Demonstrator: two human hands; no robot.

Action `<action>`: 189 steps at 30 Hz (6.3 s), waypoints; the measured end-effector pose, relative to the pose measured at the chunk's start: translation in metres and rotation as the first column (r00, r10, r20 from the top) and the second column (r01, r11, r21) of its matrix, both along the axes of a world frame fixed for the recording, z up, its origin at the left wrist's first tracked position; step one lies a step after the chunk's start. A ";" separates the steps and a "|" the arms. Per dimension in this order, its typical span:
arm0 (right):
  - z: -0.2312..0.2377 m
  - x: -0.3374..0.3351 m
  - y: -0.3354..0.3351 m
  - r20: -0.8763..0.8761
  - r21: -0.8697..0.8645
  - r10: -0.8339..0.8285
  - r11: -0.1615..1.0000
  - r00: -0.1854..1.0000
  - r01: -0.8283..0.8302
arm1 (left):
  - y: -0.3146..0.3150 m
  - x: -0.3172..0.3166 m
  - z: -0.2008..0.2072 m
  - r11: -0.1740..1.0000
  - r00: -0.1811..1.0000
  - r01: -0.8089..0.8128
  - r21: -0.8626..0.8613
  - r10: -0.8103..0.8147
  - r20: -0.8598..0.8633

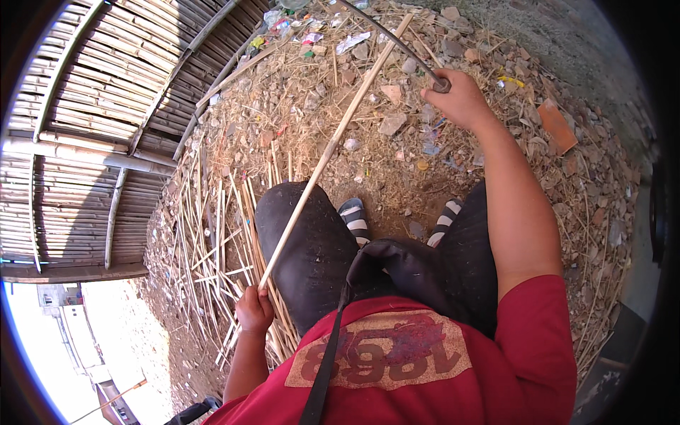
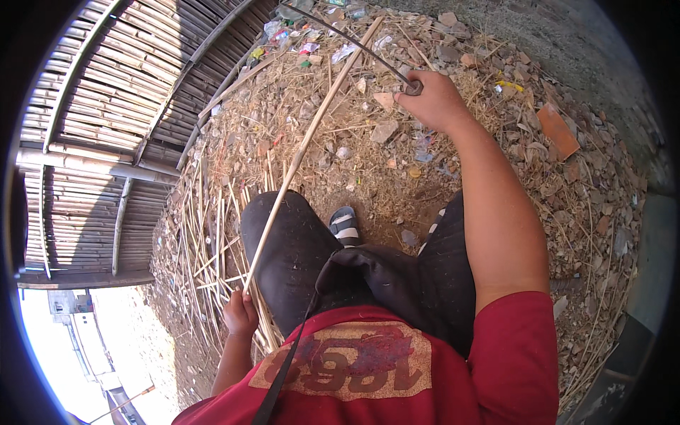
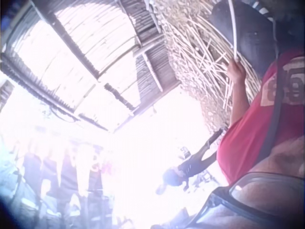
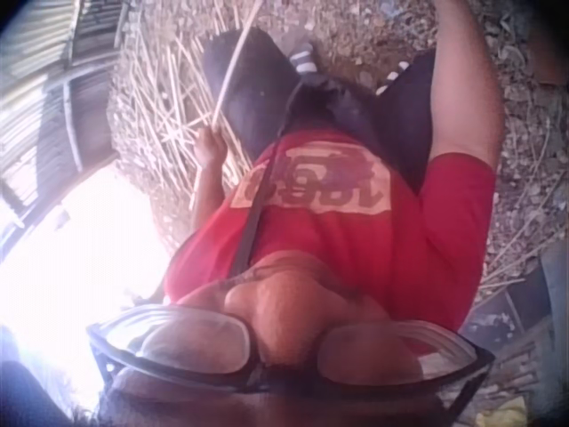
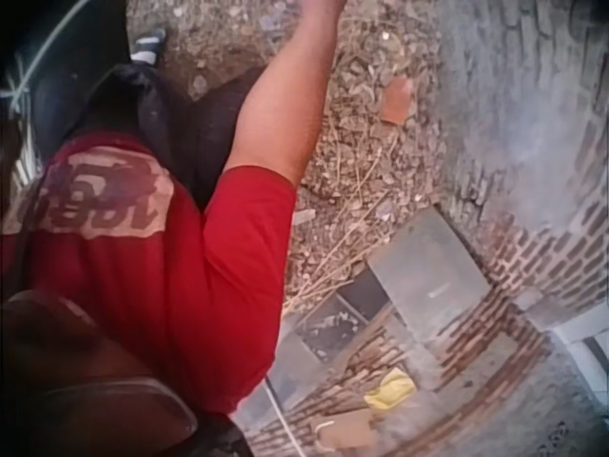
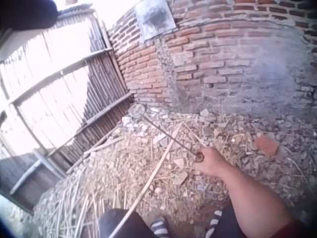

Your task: The person strips bark from a bamboo stick using a large knife by holding the stick in one hand and sliding the blade along its length multiple times.

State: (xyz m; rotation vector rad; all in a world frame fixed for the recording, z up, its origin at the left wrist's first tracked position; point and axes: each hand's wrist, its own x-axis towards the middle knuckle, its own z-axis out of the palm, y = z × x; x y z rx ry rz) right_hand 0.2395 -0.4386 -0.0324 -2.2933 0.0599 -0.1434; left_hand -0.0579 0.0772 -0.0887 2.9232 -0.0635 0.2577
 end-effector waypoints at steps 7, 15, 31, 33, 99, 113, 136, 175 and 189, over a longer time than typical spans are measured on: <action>0.005 0.000 0.002 -0.018 -0.057 0.053 0.997 0.998 -0.054 | 0.004 -0.006 -0.004 0.997 0.993 0.056 0.045 -0.060 0.097; 0.005 -0.005 0.008 -0.096 0.078 0.192 0.980 0.977 -0.185 | 0.008 -0.011 -0.009 1.000 0.995 0.013 0.016 -0.015 0.097; 0.017 -0.023 0.044 -0.208 -0.017 0.475 0.873 0.855 -0.488 | -0.013 0.006 0.004 0.994 1.000 0.004 -0.110 -0.007 -0.024; 0.006 -0.027 0.051 -0.076 -0.083 0.505 0.856 0.860 -0.510 | -0.026 0.014 0.016 0.989 0.996 -0.023 -0.146 0.009 -0.091; -0.044 0.003 0.041 -0.342 -0.102 0.126 0.980 0.931 -0.170 | -0.028 0.040 0.056 0.963 0.919 -0.025 -0.270 -0.084 -0.385; -0.010 -0.006 0.047 -0.108 0.641 0.235 0.759 0.966 -0.113 | 0.002 0.005 0.019 1.000 0.984 0.017 0.022 -0.013 -0.178; 0.003 -0.016 0.043 -0.120 0.694 0.286 0.709 0.951 -0.126 | -0.198 0.177 0.078 0.924 0.942 0.087 -0.373 -0.198 -0.271; -0.045 -0.010 0.097 -0.205 -0.121 0.351 0.917 0.914 -0.379 | -0.175 0.215 0.034 0.866 0.936 -0.028 -0.499 -0.152 -0.317; -0.040 -0.005 0.083 -0.268 -0.258 0.312 0.888 0.912 -0.380 | -0.176 0.216 0.037 0.863 0.919 -0.002 -0.506 -0.197 -0.341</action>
